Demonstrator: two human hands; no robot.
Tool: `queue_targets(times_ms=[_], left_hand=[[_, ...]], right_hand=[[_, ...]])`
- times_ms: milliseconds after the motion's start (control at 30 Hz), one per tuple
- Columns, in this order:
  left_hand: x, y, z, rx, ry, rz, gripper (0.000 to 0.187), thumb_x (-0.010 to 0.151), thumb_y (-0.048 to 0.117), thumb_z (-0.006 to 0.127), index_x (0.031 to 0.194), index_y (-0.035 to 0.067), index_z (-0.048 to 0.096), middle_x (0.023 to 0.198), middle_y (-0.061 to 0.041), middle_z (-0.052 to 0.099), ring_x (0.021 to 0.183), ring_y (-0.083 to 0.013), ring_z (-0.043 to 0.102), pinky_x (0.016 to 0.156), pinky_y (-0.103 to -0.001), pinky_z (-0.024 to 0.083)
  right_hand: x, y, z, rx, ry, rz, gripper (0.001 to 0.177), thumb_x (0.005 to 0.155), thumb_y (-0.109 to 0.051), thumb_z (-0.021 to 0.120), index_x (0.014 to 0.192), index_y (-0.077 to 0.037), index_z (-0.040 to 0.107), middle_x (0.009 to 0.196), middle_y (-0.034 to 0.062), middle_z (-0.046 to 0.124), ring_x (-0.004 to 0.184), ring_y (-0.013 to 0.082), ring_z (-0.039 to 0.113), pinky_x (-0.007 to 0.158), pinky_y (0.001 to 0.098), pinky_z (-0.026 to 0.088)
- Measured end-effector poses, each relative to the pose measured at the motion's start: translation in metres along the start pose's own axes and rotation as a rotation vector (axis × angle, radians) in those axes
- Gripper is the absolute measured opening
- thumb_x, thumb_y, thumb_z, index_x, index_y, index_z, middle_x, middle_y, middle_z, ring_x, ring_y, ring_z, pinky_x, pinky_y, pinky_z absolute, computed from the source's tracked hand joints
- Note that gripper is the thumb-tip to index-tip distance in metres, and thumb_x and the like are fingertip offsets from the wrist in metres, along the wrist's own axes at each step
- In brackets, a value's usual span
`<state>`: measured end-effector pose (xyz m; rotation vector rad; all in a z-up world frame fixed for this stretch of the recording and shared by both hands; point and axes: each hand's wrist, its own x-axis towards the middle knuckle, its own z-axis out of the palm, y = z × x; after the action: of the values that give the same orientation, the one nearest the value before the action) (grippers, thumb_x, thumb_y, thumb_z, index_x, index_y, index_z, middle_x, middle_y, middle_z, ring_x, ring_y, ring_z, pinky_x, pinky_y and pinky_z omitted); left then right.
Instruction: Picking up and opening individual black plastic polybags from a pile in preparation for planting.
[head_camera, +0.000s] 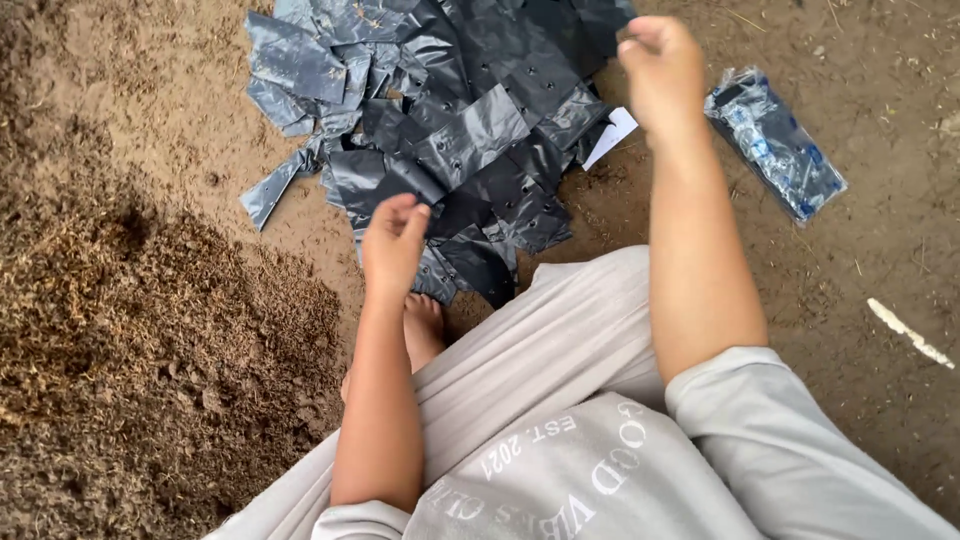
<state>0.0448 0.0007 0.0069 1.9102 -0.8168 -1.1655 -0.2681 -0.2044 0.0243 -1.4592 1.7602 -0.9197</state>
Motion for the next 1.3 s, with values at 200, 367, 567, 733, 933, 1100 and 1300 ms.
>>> queue_targets(times_ms=[200,367,567,733,933,1100,1300], left_hand=[[-0.010,-0.036,0.037,0.601,-0.529,-0.088,0.041,0.094,0.052,0.059,0.113,0.018,0.072,0.110,-0.006,0.077,0.103,-0.0253,0.072,0.089,-0.040,0.052],[-0.031,-0.052,0.060,0.650,-0.866,-0.179,0.066,0.092,0.052,0.058,0.148,0.019,0.047,0.129,-0.008,0.058,0.123,-0.0284,0.056,0.104,-0.040,0.042],[-0.013,-0.054,0.059,0.823,-0.694,-0.116,0.099,0.089,0.061,0.059,0.165,0.019,0.012,0.173,-0.006,0.009,0.159,-0.0311,0.006,0.122,-0.064,0.013],[0.009,-0.065,0.051,0.823,-0.447,-0.113,0.095,0.095,0.056,0.057,0.165,0.014,0.008,0.175,-0.001,-0.005,0.160,-0.0277,0.000,0.123,-0.059,0.017],[0.007,-0.048,0.043,0.858,-0.427,-0.256,0.090,0.096,0.057,0.058,0.166,0.030,0.008,0.172,-0.010,-0.021,0.158,-0.0360,-0.017,0.125,-0.058,0.000],[0.006,-0.045,0.043,0.616,-0.259,-0.055,0.084,0.091,0.056,0.062,0.161,0.022,0.029,0.171,-0.017,0.002,0.158,-0.0350,-0.007,0.122,-0.060,0.000],[-0.014,0.013,0.053,0.185,-0.141,0.604,0.090,0.088,0.058,0.069,0.155,0.008,0.039,0.162,-0.016,0.039,0.151,-0.0363,0.036,0.119,-0.054,0.034]], right_hand=[[0.056,0.115,-0.045,-0.466,0.001,0.053,0.032,0.104,-0.015,0.055,0.132,-0.004,0.066,0.136,0.0168,0.062,0.122,0.0360,0.059,0.103,0.0508,0.045],[0.028,0.128,-0.093,-0.736,-0.302,0.209,0.074,0.092,0.008,0.049,0.160,-0.013,0.031,0.164,0.0146,0.026,0.140,0.0394,0.040,0.109,0.0499,0.037],[0.040,0.162,-0.119,-1.070,-0.445,0.361,0.061,0.095,-0.001,0.056,0.152,-0.021,0.044,0.151,0.0151,0.035,0.113,0.0509,0.060,0.086,0.0629,0.053],[0.052,0.187,-0.135,-1.008,-0.342,0.419,0.029,0.092,-0.002,0.057,0.103,-0.023,0.074,0.129,0.0179,0.049,0.118,0.0460,0.054,0.092,0.0580,0.049],[0.011,0.064,-0.141,-1.012,-0.360,0.471,0.047,0.093,0.008,0.047,0.131,-0.011,0.069,0.138,0.0156,0.037,0.125,0.0415,0.041,0.110,0.0534,0.037],[-0.032,-0.049,-0.166,-1.029,-0.517,0.193,0.035,0.104,0.002,0.045,0.131,0.013,0.064,0.138,0.0252,0.048,0.129,0.0373,0.048,0.119,0.0512,0.035],[-0.060,-0.079,-0.158,-0.638,-0.535,-0.520,0.015,0.104,-0.009,0.059,0.115,0.000,0.064,0.132,0.0150,0.056,0.118,0.0273,0.056,0.104,0.0399,0.040]])
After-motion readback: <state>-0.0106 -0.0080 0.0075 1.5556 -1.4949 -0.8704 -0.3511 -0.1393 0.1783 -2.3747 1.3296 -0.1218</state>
